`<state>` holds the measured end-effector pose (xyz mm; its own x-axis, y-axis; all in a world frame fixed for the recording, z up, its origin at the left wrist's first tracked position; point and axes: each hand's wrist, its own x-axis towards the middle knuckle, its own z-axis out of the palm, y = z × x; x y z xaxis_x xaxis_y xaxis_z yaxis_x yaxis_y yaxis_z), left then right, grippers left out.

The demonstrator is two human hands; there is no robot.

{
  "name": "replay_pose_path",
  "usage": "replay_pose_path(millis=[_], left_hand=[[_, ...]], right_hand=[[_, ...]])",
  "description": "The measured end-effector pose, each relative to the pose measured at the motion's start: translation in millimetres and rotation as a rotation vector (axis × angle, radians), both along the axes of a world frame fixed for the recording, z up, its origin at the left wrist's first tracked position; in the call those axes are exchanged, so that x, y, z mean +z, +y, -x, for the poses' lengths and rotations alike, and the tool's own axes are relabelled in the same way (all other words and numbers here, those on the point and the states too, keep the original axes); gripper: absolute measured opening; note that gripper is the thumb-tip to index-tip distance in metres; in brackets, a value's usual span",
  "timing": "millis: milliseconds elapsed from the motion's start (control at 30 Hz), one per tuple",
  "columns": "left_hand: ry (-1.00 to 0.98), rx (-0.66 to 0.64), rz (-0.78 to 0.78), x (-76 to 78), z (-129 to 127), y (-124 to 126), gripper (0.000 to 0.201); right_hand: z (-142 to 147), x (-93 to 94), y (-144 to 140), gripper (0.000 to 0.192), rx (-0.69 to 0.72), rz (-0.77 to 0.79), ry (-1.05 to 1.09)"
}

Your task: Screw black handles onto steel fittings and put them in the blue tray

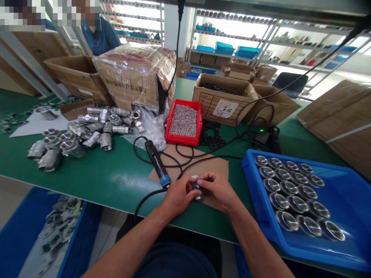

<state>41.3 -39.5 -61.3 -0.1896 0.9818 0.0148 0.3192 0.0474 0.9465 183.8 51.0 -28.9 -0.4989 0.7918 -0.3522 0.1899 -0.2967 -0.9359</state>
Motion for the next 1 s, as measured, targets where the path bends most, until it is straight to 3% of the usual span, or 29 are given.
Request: replay_pose_path(millis=[167, 367, 567, 667, 733, 833, 933, 1000], left_hand=[[-0.023, -0.010, 0.026, -0.7, -0.3, 0.8, 0.026], [-0.012, -0.012, 0.027, -2.7, -0.3, 1.8, 0.026], [-0.009, -0.014, 0.020, -2.3, 1.1, 1.5, 0.025], [-0.019, -0.018, 0.036, -2.9, 1.0, 2.3, 0.026], [-0.020, -0.016, 0.055, -3.0, -0.7, 2.5, 0.028], [-0.008, 0.015, 0.117, -2.0, -3.7, 0.7, 0.031], [-0.025, 0.002, 0.199, -2.0, 1.1, 1.2, 0.037], [-0.063, -0.073, 0.229, -0.2, 9.1, 3.0, 0.034]], right_hand=[[7.3, 3.3, -0.8, 0.030, -0.082, 0.146, -0.019], [11.2, 4.4, -7.1, 0.028, -0.114, 0.130, 0.016], [-1.7, 0.1, -3.4, 0.031, 0.012, 0.061, -0.001], [0.0, 4.0, 16.6, 0.033, 0.126, -0.151, -0.109], [14.1, 8.3, 37.4, 0.031, 0.142, -0.427, -0.253], [55.4, 18.5, 72.1, 0.024, 0.125, -0.801, -0.431], [108.6, 32.0, 104.7, 0.024, 0.116, -0.993, -0.459], [141.2, 38.2, 124.9, 0.030, 0.122, -1.084, -0.499]])
